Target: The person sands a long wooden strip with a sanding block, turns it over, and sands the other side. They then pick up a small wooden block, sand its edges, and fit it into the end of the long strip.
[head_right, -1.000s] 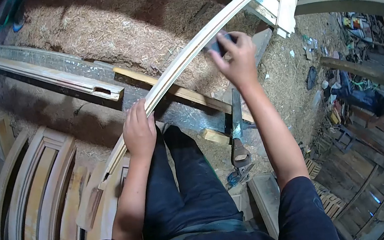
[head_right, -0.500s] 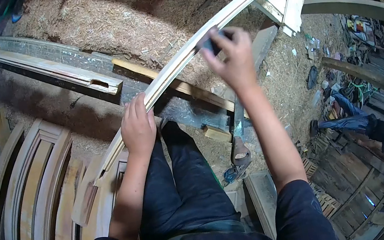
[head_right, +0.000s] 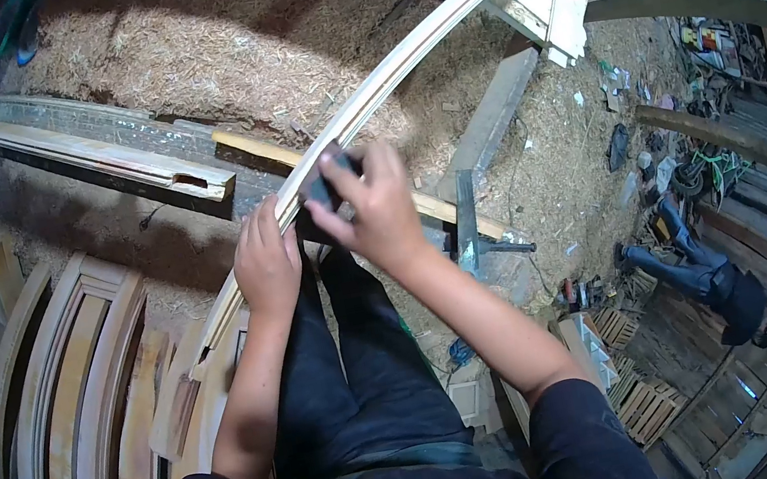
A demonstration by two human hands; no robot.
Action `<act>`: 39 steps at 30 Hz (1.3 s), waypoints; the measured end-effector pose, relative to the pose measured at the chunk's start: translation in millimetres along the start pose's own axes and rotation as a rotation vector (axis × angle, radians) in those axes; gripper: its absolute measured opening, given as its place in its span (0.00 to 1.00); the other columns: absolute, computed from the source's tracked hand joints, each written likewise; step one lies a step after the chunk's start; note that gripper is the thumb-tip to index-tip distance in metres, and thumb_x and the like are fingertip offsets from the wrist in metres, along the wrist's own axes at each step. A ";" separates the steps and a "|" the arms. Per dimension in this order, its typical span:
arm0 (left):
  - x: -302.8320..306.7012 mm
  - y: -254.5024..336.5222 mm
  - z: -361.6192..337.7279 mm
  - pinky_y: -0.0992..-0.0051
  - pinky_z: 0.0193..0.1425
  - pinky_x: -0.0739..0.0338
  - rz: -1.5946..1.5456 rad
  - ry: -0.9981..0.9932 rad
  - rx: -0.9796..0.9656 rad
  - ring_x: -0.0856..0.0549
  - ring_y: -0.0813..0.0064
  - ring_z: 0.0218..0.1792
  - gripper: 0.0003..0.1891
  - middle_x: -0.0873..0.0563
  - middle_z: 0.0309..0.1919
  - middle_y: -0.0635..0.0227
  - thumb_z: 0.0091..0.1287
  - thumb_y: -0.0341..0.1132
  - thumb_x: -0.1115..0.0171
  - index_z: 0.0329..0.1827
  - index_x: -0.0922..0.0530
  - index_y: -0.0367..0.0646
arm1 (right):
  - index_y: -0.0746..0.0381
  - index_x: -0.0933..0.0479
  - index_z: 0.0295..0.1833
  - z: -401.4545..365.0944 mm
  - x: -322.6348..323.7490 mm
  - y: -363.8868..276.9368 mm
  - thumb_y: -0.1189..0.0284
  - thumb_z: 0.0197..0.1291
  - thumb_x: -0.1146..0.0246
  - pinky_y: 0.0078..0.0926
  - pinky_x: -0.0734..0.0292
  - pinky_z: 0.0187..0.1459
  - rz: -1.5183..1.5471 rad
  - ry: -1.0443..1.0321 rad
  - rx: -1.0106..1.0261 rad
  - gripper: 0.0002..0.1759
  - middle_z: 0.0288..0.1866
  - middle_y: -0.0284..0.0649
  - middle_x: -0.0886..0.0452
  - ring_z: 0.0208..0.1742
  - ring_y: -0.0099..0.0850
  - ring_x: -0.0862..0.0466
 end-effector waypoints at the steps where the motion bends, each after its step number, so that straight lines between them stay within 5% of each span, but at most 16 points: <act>1: 1.2 0.2 -0.4 0.54 0.74 0.18 -0.002 0.025 -0.016 0.12 0.47 0.63 0.26 0.11 0.61 0.51 0.73 0.32 0.30 0.73 0.23 0.38 | 0.59 0.11 0.61 2.1 1.6 2.0 0.63 0.53 0.15 0.47 0.19 0.54 0.030 -0.010 0.032 0.29 0.50 0.50 0.17 0.52 0.49 0.17; 8: 2.6 -0.3 -1.2 0.55 0.72 0.17 -0.032 -0.010 0.008 0.12 0.47 0.62 0.25 0.11 0.61 0.51 0.73 0.32 0.29 0.72 0.23 0.39 | 0.54 0.07 0.55 78.3 52.8 139.7 0.58 0.55 0.14 0.44 0.16 0.55 -0.162 0.231 -0.010 0.24 0.48 0.44 0.15 0.54 0.42 0.16; 14: 5.9 -7.4 0.1 0.52 0.76 0.20 -0.107 -0.073 0.067 0.14 0.46 0.66 0.28 0.13 0.65 0.48 0.72 0.31 0.28 0.75 0.25 0.38 | 0.55 0.11 0.62 -0.4 -3.2 19.8 0.62 0.53 0.14 0.46 0.18 0.57 -0.029 0.072 0.104 0.29 0.55 0.50 0.17 0.55 0.48 0.16; 18: 51.0 -28.2 -16.1 0.44 0.85 0.31 -0.275 -0.208 0.037 0.20 0.40 0.74 0.38 0.19 0.73 0.43 0.69 0.33 0.24 0.81 0.30 0.36 | 0.59 0.13 0.61 0.9 -7.3 25.8 0.63 0.54 0.14 0.48 0.21 0.63 -0.002 0.136 -0.012 0.29 0.59 0.49 0.17 0.62 0.50 0.17; 22: 72.5 -75.4 -55.2 0.46 0.85 0.31 -0.224 -0.368 0.047 0.22 0.41 0.77 0.41 0.21 0.77 0.46 0.67 0.30 0.24 0.85 0.32 0.40 | 0.60 0.14 0.58 0.8 -19.1 21.8 0.66 0.56 0.15 0.49 0.22 0.65 -0.090 0.254 -0.107 0.26 0.57 0.48 0.18 0.62 0.49 0.17; 24: 59.4 -96.5 -69.1 0.47 0.85 0.30 -0.470 -0.463 0.082 0.23 0.42 0.79 0.43 0.22 0.80 0.48 0.67 0.27 0.25 0.86 0.33 0.41 | 0.59 0.13 0.59 -26.8 -44.2 -14.1 0.67 0.56 0.16 0.49 0.22 0.65 0.013 0.288 -0.128 0.26 0.58 0.50 0.17 0.62 0.50 0.17; 28: 76.6 -112.2 -71.8 0.52 0.87 0.31 -0.529 -0.529 -0.006 0.25 0.42 0.81 0.47 0.27 0.83 0.47 0.66 0.25 0.26 0.90 0.37 0.43 | 0.57 0.12 0.64 -83.3 -80.8 -106.1 0.64 0.54 0.14 0.47 0.23 0.65 0.055 -0.009 -0.065 0.31 0.63 0.52 0.17 0.64 0.50 0.17; 32: 88.4 -162.0 -101.3 0.46 0.91 0.40 -0.502 -0.757 0.036 0.37 0.45 0.89 0.58 0.36 0.89 0.45 0.60 0.34 0.18 0.93 0.44 0.42 | 0.56 0.12 0.64 -60.9 -67.8 -64.0 0.67 0.53 0.14 0.48 0.24 0.63 -0.111 0.196 -0.135 0.31 0.58 0.50 0.16 0.61 0.49 0.17; 35: 85.5 -199.2 -124.2 0.53 0.93 0.45 -0.489 -0.912 0.004 0.42 0.43 0.91 0.69 0.46 0.92 0.41 0.52 0.39 0.11 0.95 0.50 0.42 | 0.57 0.12 0.64 -55.7 -73.9 -78.5 0.68 0.54 0.14 0.46 0.22 0.61 -0.119 0.264 -0.180 0.31 0.57 0.50 0.17 0.60 0.49 0.17; 39: 81.7 -216.2 -128.1 0.57 0.93 0.43 -0.597 -0.984 -0.073 0.43 0.43 0.91 0.72 0.47 0.92 0.38 0.51 0.38 0.11 0.95 0.55 0.41 | 0.57 0.11 0.64 -107.4 -107.9 -171.8 0.63 0.53 0.14 0.47 0.20 0.62 0.006 0.009 -0.093 0.31 0.60 0.51 0.16 0.60 0.50 0.15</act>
Point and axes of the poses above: each hand's wrist, its own z-axis towards the middle knuckle, its own x-axis out of the back of the hand, y = z × x, the point moved 4 cm from there along z, towards the middle knuckle
